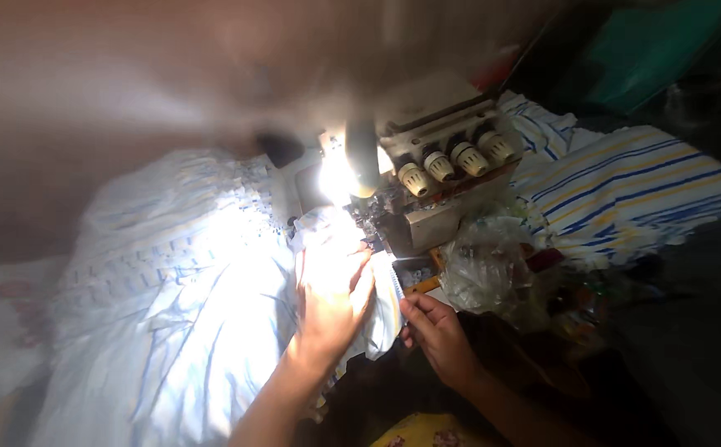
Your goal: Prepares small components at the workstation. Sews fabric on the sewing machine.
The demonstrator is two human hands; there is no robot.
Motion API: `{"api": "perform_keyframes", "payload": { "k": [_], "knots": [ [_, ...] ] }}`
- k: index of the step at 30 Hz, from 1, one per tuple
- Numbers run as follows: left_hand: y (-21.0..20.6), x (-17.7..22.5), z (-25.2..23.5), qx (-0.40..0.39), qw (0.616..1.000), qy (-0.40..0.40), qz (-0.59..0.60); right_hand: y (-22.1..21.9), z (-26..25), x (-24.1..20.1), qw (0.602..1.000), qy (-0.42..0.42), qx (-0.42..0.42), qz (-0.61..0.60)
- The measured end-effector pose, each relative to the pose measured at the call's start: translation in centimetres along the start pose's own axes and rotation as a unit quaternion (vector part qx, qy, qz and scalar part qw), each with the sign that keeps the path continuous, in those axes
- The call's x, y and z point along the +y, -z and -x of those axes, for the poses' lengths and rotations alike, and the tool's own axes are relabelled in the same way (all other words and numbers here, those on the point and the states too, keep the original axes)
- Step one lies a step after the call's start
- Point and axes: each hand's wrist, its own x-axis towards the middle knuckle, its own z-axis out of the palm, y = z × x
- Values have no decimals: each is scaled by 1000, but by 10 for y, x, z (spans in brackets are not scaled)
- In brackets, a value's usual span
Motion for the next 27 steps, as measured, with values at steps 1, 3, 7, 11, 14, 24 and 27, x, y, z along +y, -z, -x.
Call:
{"api": "perform_keyframes", "payload": {
  "k": [1, 3, 7, 11, 14, 24, 27],
  "knots": [
    [-1, 0, 3, 7, 1000, 2, 8, -1, 1, -1, 1000, 1, 4, -1],
    [-3, -3, 6, 15, 999, 3, 32, -3, 3, -2, 1000, 6, 12, -1],
    [-5, -6, 5, 12, 999, -2, 41, -5, 4, -1, 1000, 23, 19, 1],
    [-10, -13, 2, 1, 998, 12, 56, -5, 2, -5, 999, 34, 21, 27],
    [-11, -20, -3, -23, 997, 31, 68, -6, -2, -11, 998, 41, 22, 38],
    [-19, -39, -14, -14, 996, 24, 82, -15, -14, -8, 950, 229, 41, 208],
    [-20, -50, -17, -27, 998, 19, 51, -40, -21, -16, 842, 359, 49, 400]
  ]
}}
